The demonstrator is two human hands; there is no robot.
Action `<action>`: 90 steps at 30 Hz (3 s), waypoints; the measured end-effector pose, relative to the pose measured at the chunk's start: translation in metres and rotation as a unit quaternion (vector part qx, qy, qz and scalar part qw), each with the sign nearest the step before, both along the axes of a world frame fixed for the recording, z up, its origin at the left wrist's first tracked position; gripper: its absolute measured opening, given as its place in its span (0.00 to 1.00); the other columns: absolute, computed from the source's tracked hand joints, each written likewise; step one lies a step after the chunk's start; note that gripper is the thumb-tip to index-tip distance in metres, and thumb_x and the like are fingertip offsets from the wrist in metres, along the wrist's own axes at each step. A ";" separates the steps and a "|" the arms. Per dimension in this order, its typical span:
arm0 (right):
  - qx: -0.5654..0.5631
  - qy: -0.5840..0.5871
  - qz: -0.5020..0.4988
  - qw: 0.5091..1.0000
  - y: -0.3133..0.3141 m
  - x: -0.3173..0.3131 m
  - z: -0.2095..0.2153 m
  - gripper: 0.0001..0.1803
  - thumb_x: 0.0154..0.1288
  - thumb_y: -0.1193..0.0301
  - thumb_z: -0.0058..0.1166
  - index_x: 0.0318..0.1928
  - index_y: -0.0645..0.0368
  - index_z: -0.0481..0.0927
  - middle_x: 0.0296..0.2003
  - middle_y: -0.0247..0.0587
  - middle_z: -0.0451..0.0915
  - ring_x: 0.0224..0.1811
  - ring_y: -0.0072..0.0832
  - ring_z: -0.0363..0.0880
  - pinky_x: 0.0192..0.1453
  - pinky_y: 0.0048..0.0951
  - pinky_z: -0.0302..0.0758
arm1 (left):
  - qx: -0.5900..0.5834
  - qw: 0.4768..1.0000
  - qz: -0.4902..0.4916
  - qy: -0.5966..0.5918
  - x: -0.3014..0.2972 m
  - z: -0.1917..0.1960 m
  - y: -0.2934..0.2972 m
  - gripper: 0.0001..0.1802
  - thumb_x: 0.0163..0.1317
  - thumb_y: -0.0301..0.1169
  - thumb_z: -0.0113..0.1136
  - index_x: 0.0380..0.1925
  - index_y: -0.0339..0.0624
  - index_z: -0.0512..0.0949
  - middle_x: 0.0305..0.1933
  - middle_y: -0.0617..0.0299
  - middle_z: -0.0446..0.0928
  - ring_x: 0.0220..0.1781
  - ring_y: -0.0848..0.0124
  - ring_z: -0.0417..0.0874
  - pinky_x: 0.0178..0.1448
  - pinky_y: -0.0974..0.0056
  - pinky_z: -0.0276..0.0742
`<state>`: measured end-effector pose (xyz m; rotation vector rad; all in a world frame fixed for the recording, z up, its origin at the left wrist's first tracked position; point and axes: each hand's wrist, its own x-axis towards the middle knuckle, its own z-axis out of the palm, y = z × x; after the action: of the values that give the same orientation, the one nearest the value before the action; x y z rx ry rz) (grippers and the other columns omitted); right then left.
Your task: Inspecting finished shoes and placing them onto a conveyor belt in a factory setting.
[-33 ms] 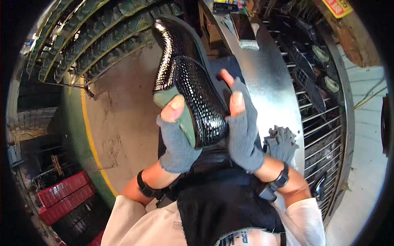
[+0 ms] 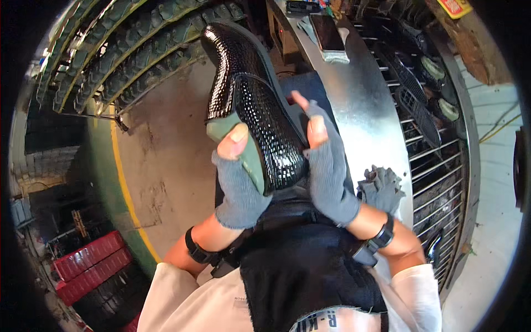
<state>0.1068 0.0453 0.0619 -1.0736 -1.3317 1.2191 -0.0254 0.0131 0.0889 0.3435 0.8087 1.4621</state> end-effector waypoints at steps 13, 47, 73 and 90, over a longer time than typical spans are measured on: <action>-0.124 0.084 0.113 0.982 0.017 0.042 -0.022 0.45 0.80 0.48 0.56 0.84 0.62 0.56 0.72 0.50 0.71 0.75 0.31 0.69 0.79 0.33 0.65 | 0.052 0.952 -0.047 0.299 0.008 0.002 0.020 0.46 0.76 0.67 0.43 0.80 0.44 0.65 0.68 0.44 0.76 0.68 0.55 0.80 0.75 0.54 0.75; 0.169 -0.492 0.063 0.851 0.099 0.229 -0.020 0.39 0.47 0.63 0.78 0.63 0.53 0.81 0.55 0.47 0.79 0.63 0.48 0.77 0.69 0.49 0.74 | -0.076 0.949 -0.241 0.190 -0.001 -0.120 0.030 0.29 0.82 0.50 0.55 0.63 0.31 0.77 0.49 0.51 0.85 0.49 0.62 0.89 0.55 0.59 0.86; -0.135 0.277 -0.273 0.911 0.096 0.528 -0.161 0.20 0.80 0.52 0.54 0.60 0.50 0.78 0.52 0.38 0.84 0.55 0.38 0.87 0.63 0.48 0.86 | -0.165 0.943 -0.164 0.239 0.000 -0.127 0.034 0.25 0.79 0.35 0.60 0.71 0.35 0.71 0.60 0.54 0.81 0.62 0.65 0.83 0.64 0.61 0.84; -0.380 0.245 0.188 0.872 -0.002 0.088 -0.036 0.44 0.86 0.39 0.36 0.76 0.68 0.68 0.67 0.49 0.80 0.68 0.33 0.81 0.75 0.35 0.75 | 0.110 0.978 -0.154 0.088 -0.011 -0.048 0.078 0.48 0.72 0.58 0.66 0.78 0.36 0.61 0.68 0.44 0.79 0.70 0.51 0.82 0.69 0.49 0.85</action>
<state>0.1945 0.0428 0.0261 -0.9242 -0.6624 2.2505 -0.0361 0.0907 0.0410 0.7422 0.6987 1.2401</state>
